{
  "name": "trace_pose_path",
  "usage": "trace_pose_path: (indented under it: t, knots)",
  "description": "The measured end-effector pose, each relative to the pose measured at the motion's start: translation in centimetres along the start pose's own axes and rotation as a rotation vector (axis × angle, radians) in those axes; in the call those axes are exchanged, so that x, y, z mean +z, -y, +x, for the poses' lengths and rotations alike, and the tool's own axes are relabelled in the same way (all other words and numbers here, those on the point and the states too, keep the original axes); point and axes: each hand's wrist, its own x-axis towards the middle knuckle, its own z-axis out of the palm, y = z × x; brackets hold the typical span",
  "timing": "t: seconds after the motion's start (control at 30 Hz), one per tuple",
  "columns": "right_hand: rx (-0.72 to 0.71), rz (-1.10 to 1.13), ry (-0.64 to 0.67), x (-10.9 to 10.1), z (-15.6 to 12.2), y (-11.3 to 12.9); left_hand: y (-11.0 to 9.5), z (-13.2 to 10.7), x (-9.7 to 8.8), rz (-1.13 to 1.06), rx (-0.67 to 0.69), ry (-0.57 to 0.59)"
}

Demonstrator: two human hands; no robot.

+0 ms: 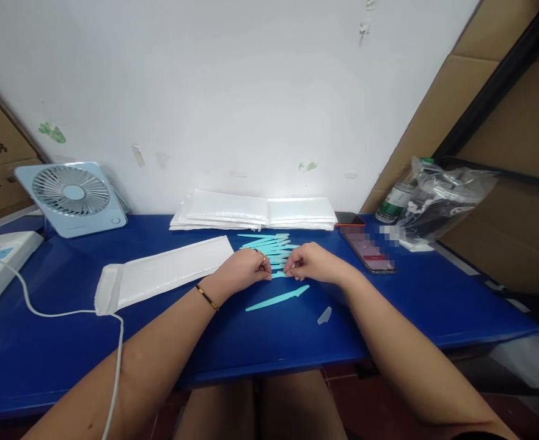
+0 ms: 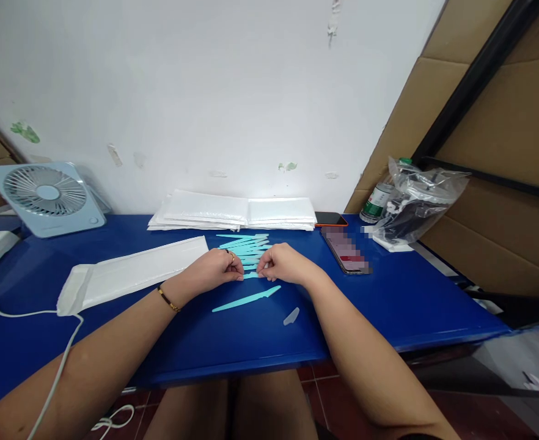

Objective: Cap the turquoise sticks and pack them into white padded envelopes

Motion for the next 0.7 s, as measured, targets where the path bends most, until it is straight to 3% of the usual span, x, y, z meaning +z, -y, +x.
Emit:
trace_pose_path:
  t: [0.1,0.2,0.3,0.43,0.53,0.7]
  knots:
    - [-0.041,-0.036,-0.064,-1.7,-2.5,0.2,-0.4,-0.5,-0.3,0.016,0.036,-0.067]
    - [-0.083,-0.014,-0.023,-2.3,-6.0,-0.1,-1.4,-1.1,-0.7,-0.021,0.079,-0.067]
    - [-0.071,0.005,-0.009,-0.6,-8.7,-0.8,-2.3,-1.6,-0.7,-0.049,0.135,0.018]
    - [-0.042,0.06,-0.189,2.5,-10.5,-1.7,-2.8,-1.7,-0.2,-0.018,0.163,0.095]
    - [-0.047,0.078,-0.262,3.6,-11.2,-1.8,-2.9,-2.0,0.1,0.047,0.139,0.071]
    - [-0.072,0.077,-0.273,3.8,-12.1,-1.7,-2.2,-3.0,0.5,0.159,0.09,-0.045]
